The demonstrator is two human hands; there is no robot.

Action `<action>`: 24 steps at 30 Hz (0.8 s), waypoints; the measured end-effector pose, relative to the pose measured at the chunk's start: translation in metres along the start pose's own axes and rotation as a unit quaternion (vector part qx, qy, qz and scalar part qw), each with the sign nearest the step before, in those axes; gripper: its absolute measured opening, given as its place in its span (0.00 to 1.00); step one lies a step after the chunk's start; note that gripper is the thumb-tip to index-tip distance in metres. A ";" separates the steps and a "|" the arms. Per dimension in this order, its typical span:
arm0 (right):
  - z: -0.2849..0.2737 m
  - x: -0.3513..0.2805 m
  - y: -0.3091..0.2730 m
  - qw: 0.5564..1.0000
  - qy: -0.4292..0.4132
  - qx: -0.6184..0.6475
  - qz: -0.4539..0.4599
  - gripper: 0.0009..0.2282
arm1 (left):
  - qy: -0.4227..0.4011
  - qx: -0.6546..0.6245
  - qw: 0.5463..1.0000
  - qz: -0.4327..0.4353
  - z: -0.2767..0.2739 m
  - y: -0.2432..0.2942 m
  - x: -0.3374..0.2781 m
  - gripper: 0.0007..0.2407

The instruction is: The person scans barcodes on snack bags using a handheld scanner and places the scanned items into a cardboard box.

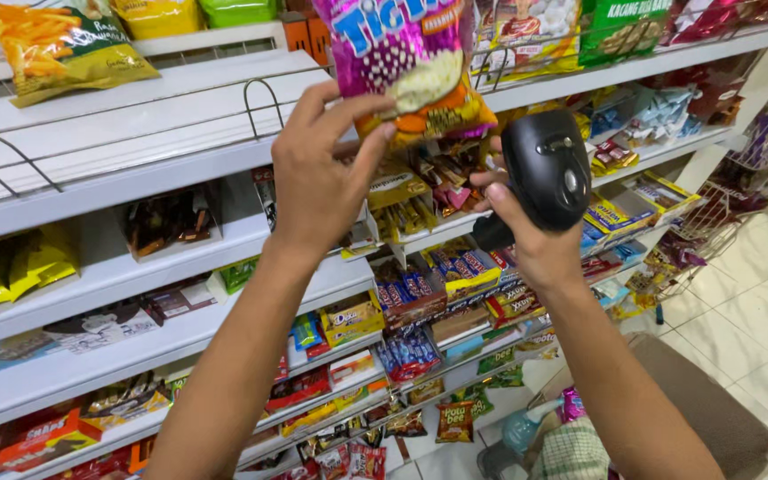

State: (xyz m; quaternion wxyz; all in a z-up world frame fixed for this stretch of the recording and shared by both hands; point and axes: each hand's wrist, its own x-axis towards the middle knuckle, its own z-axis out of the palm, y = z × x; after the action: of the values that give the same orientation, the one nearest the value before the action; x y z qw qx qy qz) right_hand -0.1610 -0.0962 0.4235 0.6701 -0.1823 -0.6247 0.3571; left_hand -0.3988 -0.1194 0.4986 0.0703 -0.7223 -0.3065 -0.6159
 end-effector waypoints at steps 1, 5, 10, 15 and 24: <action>0.000 0.010 0.001 1.000 0.005 -0.002 -0.005 0.19 | 0.000 0.005 1.000 0.011 0.001 -0.005 0.012 0.10; -0.001 0.044 0.009 0.999 0.030 -0.030 -0.004 0.15 | 0.013 0.063 0.996 0.055 0.015 -0.029 0.054 0.14; -0.002 0.076 0.022 0.993 0.064 -0.099 -0.010 0.12 | -0.002 0.133 0.987 0.090 0.039 -0.068 0.093 0.14; -0.003 0.092 0.038 0.993 0.063 -0.096 0.004 0.09 | -0.129 0.194 0.972 -0.016 0.062 -0.078 0.112 0.14; -0.010 0.100 0.053 0.992 0.056 -0.114 0.012 0.09 | -0.404 0.266 0.856 -0.184 0.060 -0.076 0.128 0.29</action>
State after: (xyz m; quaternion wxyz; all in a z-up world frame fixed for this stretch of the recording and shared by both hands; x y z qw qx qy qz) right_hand -0.1684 0.0119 0.4562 0.6745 -0.2845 -0.6207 0.2809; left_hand -0.3812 0.0162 0.5831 0.0154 -0.7917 -0.5876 -0.1664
